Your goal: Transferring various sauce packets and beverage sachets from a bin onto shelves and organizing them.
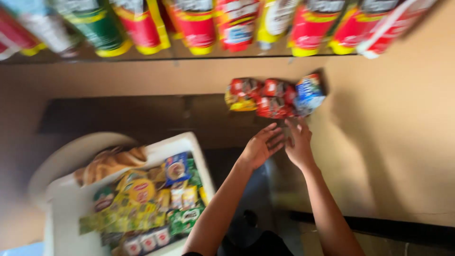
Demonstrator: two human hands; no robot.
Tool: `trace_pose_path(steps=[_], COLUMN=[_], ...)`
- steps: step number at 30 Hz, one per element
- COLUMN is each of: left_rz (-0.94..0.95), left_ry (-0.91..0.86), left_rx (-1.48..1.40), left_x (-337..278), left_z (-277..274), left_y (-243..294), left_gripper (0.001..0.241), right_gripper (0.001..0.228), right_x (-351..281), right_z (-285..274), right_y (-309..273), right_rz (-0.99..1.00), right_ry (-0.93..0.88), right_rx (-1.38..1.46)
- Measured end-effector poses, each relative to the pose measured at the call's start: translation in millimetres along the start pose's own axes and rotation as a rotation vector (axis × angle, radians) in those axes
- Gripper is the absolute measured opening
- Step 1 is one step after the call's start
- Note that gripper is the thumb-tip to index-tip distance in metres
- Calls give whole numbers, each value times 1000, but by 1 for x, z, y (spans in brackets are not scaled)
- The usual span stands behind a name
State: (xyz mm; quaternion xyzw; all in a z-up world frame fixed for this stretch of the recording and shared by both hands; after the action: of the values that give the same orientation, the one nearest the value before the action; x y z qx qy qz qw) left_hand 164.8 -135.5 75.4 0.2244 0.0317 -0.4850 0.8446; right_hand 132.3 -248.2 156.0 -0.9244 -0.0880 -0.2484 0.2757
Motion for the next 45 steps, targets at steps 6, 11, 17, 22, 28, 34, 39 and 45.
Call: trace_pose_path(steps=[6,11,17,22,28,34,39,45], left_rz=[-18,2,34,42,9,28,326,290], left_ry=[15,51,167,246,258,29,-116,37], left_rx=[-138,-180,-194,-264,-297,-311,-75,98], left_x=[88,117,124,122,119,90,66,-60], left_z=[13,3,-33,-70,-79,32,27,45], left_y=[-33,-39,-34,-45,-51,-14,11,36], left_gripper=[45,42,41,39,39,74,60,63], right_gripper=[71,73,68,71,77,75,58,65], right_x=[40,67,75,59,58,23,5,17], right_z=[-25,-3,18,43,-9,-57,-73,-109], right_y=[112,136,153,190,115,10,-84,-150], right_rz=[86,-8,57,122,68,-154,-333,-389], right_ry=[131,170,108,93,134,56,-141,13], right_rx=[24,-48,-218,-157,232,155,-177,17])
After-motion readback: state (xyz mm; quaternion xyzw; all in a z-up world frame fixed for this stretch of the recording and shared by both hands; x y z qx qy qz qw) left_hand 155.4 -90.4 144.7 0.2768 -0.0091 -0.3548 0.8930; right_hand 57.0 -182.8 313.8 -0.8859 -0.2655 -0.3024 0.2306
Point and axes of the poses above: each hand's wrist, its own x-axis towards the middle knuckle, its own z-axis out of the palm, y = z × x, the point moved 10 cm from there along x, towards the middle knuckle, and after that the axes turned 11 degrees about -z, right-handed, at the moved point
